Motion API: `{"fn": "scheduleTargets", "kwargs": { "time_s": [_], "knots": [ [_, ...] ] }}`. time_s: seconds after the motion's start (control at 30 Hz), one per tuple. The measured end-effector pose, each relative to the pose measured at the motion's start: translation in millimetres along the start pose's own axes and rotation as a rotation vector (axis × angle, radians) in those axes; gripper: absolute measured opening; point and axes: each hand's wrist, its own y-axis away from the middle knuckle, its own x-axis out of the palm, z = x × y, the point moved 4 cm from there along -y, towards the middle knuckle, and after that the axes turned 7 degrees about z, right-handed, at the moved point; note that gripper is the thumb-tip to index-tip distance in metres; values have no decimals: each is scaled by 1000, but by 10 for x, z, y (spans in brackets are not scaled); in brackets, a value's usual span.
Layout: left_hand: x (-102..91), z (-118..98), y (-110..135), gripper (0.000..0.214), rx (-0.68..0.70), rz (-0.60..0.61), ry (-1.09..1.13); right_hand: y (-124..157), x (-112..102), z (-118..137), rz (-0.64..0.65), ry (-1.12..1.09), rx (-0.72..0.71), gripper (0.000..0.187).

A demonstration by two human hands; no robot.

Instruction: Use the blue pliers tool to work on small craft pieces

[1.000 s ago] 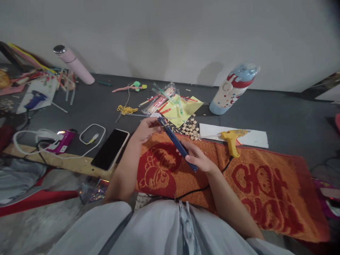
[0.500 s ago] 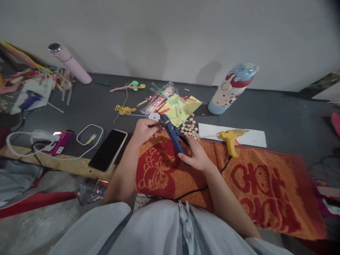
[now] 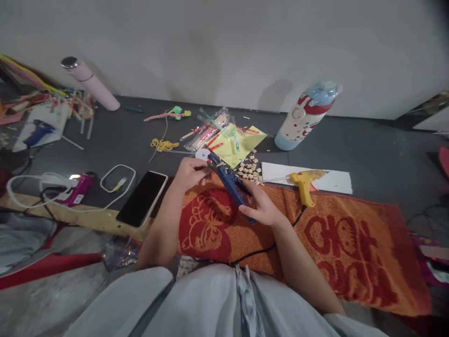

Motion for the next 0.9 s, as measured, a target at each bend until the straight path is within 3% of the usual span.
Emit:
{"fn": "scheduleTargets", "kwargs": {
  "time_s": [0.23, 0.43, 0.9],
  "knots": [
    [-1, 16, -16, 39, 14, -54, 40, -5, 14, 9, 6, -117, 9, 80],
    [24, -38, -23, 36, 27, -154, 2, -6, 21, 47, -7, -163, 7, 68],
    [-4, 24, -33, 25, 72, -142, -94, -2, 50, 0, -16, -247, 33, 57]
  ]
}}
